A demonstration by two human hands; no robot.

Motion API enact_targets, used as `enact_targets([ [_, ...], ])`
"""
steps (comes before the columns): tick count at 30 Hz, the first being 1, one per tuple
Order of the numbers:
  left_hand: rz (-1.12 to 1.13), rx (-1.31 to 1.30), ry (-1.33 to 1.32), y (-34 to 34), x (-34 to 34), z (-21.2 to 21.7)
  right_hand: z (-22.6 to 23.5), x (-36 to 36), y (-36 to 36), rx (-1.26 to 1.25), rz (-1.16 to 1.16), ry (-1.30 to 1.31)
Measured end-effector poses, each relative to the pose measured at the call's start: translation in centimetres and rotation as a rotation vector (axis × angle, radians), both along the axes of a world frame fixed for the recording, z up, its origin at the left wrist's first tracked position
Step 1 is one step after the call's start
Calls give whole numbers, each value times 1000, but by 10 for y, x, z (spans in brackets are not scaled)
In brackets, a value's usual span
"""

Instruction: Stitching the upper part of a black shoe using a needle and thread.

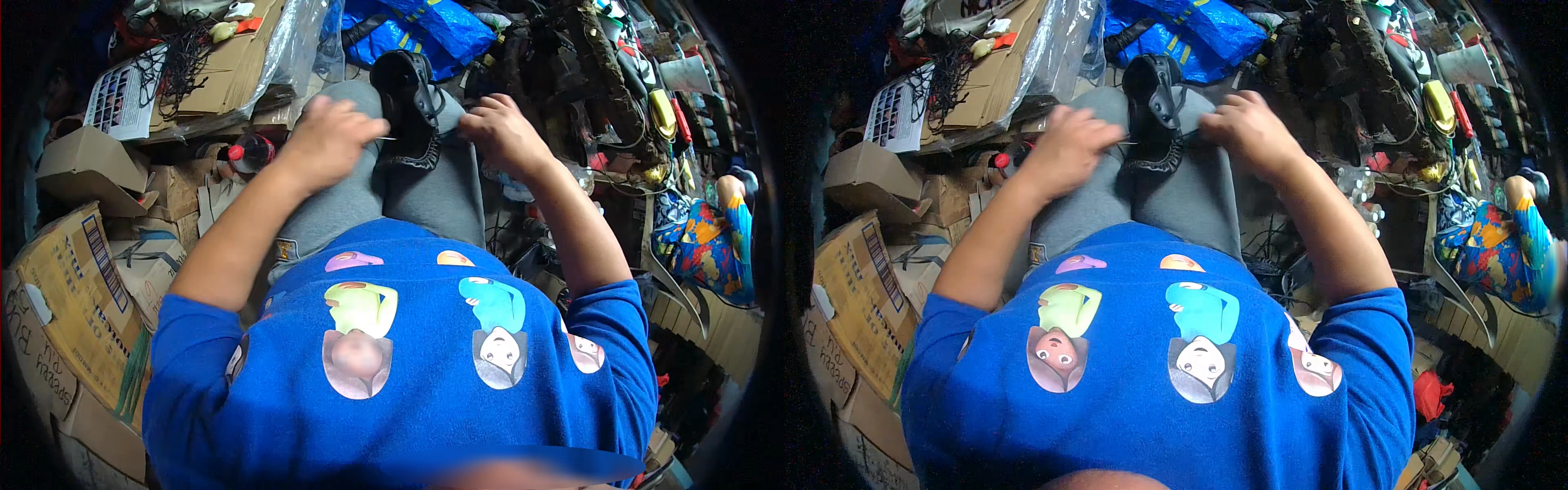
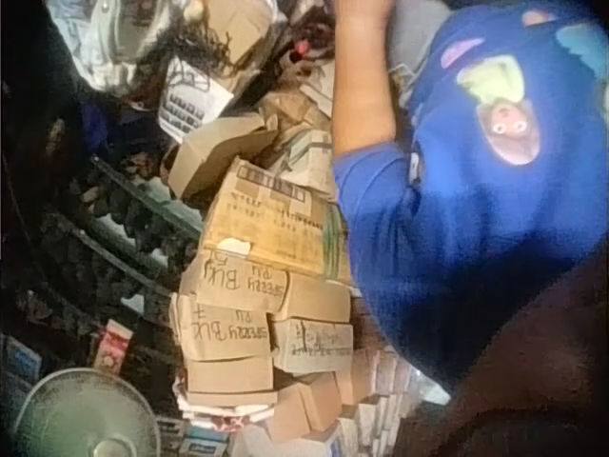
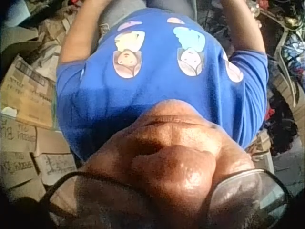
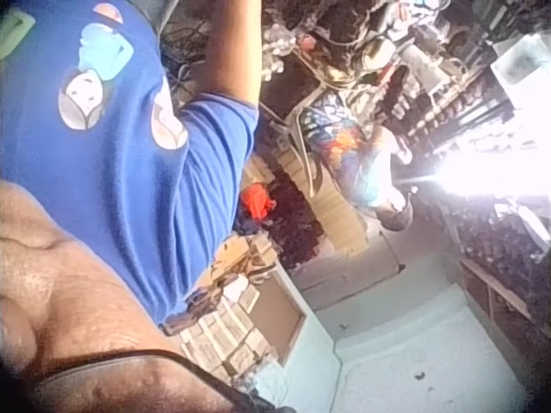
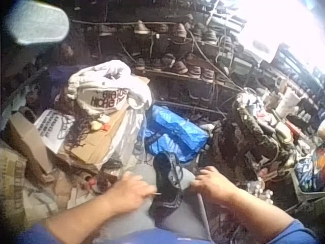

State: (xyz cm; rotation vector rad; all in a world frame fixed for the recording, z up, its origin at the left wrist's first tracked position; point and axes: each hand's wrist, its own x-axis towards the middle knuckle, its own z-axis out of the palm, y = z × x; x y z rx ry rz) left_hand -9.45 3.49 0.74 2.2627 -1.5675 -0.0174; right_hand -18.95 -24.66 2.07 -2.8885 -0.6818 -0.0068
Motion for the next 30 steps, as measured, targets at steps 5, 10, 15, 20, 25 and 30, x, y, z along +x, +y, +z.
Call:
enact_targets([
  [5,299,-198,623,78,21,1,11,-26,-46,783,-885,642],
  [10,112,-877,1295,-5,0,32,-14,6,-6,2140,-466,421],
  [15,109,-861,1728,29,8,11,-24,4,-43,2069,-182,704],
  [20,733,-986,921,181,41,24,-8,-109,-186,961,-1044,-256],
  [25,665,-341,771,71,25,15,-4,-51,-91,1079,-912,252],
  [30,236,-247,637,-40,22,-11,-7,6,-1,846,-415,351],
])
